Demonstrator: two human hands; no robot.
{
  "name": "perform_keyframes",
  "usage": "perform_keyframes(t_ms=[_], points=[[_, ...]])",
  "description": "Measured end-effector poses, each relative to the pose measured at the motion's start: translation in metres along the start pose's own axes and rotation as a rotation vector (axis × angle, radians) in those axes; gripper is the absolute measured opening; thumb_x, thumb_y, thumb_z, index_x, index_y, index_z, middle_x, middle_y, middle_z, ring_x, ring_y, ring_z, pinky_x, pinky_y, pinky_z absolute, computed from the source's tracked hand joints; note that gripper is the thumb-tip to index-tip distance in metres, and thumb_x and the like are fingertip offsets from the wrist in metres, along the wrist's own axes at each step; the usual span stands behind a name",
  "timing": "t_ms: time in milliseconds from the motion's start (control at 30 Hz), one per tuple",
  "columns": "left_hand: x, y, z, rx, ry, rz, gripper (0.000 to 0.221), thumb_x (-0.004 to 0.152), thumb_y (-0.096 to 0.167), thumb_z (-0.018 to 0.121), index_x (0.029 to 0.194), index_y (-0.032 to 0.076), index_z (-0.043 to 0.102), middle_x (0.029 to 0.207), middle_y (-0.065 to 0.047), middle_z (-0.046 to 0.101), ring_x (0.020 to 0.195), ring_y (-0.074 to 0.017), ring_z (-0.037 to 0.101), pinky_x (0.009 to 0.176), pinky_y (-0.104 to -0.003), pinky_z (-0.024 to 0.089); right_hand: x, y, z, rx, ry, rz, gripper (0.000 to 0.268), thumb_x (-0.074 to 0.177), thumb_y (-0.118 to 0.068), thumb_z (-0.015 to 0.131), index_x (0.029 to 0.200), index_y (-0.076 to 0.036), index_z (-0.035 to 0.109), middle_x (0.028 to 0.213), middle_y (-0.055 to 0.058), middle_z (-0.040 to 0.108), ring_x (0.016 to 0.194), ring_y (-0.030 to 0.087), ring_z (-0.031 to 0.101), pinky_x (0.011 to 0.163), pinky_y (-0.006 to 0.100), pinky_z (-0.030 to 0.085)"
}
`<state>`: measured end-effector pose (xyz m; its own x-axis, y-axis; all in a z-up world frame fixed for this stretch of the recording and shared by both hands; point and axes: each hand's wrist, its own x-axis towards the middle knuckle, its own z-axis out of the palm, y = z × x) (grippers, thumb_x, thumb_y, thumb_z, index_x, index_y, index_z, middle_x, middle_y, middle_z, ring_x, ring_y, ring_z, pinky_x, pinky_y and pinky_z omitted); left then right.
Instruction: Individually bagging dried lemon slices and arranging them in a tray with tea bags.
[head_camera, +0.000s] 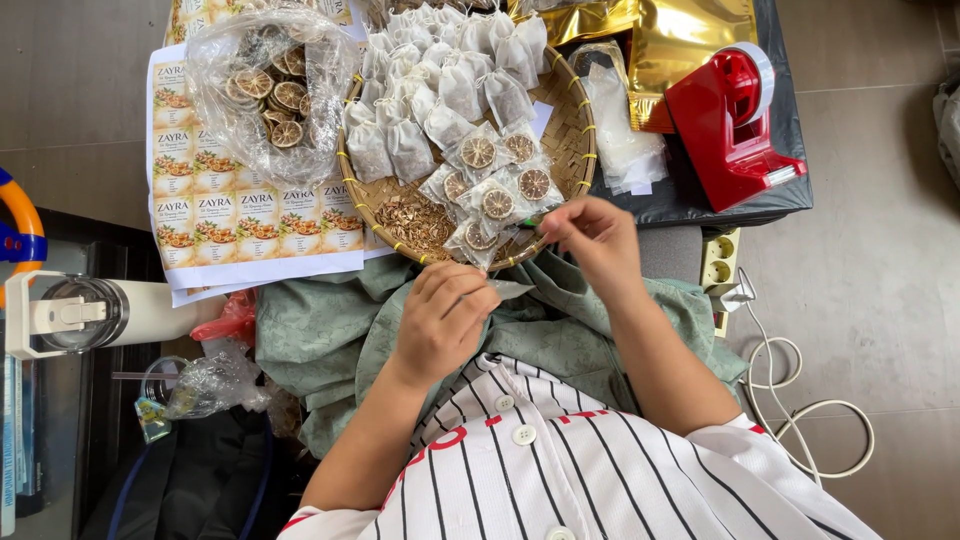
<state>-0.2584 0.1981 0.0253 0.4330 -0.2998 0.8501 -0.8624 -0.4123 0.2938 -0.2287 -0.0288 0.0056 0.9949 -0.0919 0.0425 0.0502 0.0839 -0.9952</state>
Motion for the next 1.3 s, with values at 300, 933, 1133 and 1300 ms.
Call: perform_keyframes(t_ms=[300,933,1133,1300], points=[[-0.033,-0.03,-0.018,-0.47,0.258,-0.784,0.01,0.103,0.012,0.063,0.1,0.004,0.059,0.097,-0.007,0.064,0.084,-0.0147,0.068,0.078,-0.032,0.057,-0.003,0.022,0.01,-0.755,-0.001,-0.836,0.011,0.082,-0.014,0.089,0.088,-0.019,0.081,0.089,-0.004,0.071,0.083,0.017,0.061,0.075,0.028,0.046],[-0.044,-0.042,-0.008,-0.779,0.443,-1.13,0.013,0.102,0.015,0.065,0.104,0.005,0.057,0.084,-0.012,0.066,0.075,-0.0212,0.072,0.06,-0.035,0.065,-0.01,0.012,0.006,-0.957,-0.286,-0.67,0.007,0.094,-0.027,0.076,0.097,-0.02,0.077,0.096,-0.003,0.059,0.095,0.02,0.053,0.081,0.034,0.037],[-0.038,-0.042,-0.006,-0.849,0.467,-1.157,0.011,0.102,0.013,0.064,0.104,0.007,0.055,0.087,-0.008,0.066,0.075,-0.0222,0.074,0.054,-0.036,0.065,-0.008,0.017,0.006,-1.083,-0.297,-0.717,0.016,0.081,-0.024,0.085,0.092,-0.022,0.073,0.095,-0.004,0.055,0.095,0.019,0.05,0.081,0.035,0.037],[-0.021,-0.032,-0.008,-0.737,0.336,-1.134,0.013,0.102,0.019,0.065,0.104,0.009,0.056,0.088,-0.005,0.067,0.076,-0.011,0.07,0.056,-0.024,0.062,-0.009,-0.009,0.002,-0.919,-0.386,-0.551,0.038,0.078,-0.012,0.086,0.113,-0.017,0.072,0.096,0.002,0.057,0.096,0.025,0.053,0.083,0.038,0.042]])
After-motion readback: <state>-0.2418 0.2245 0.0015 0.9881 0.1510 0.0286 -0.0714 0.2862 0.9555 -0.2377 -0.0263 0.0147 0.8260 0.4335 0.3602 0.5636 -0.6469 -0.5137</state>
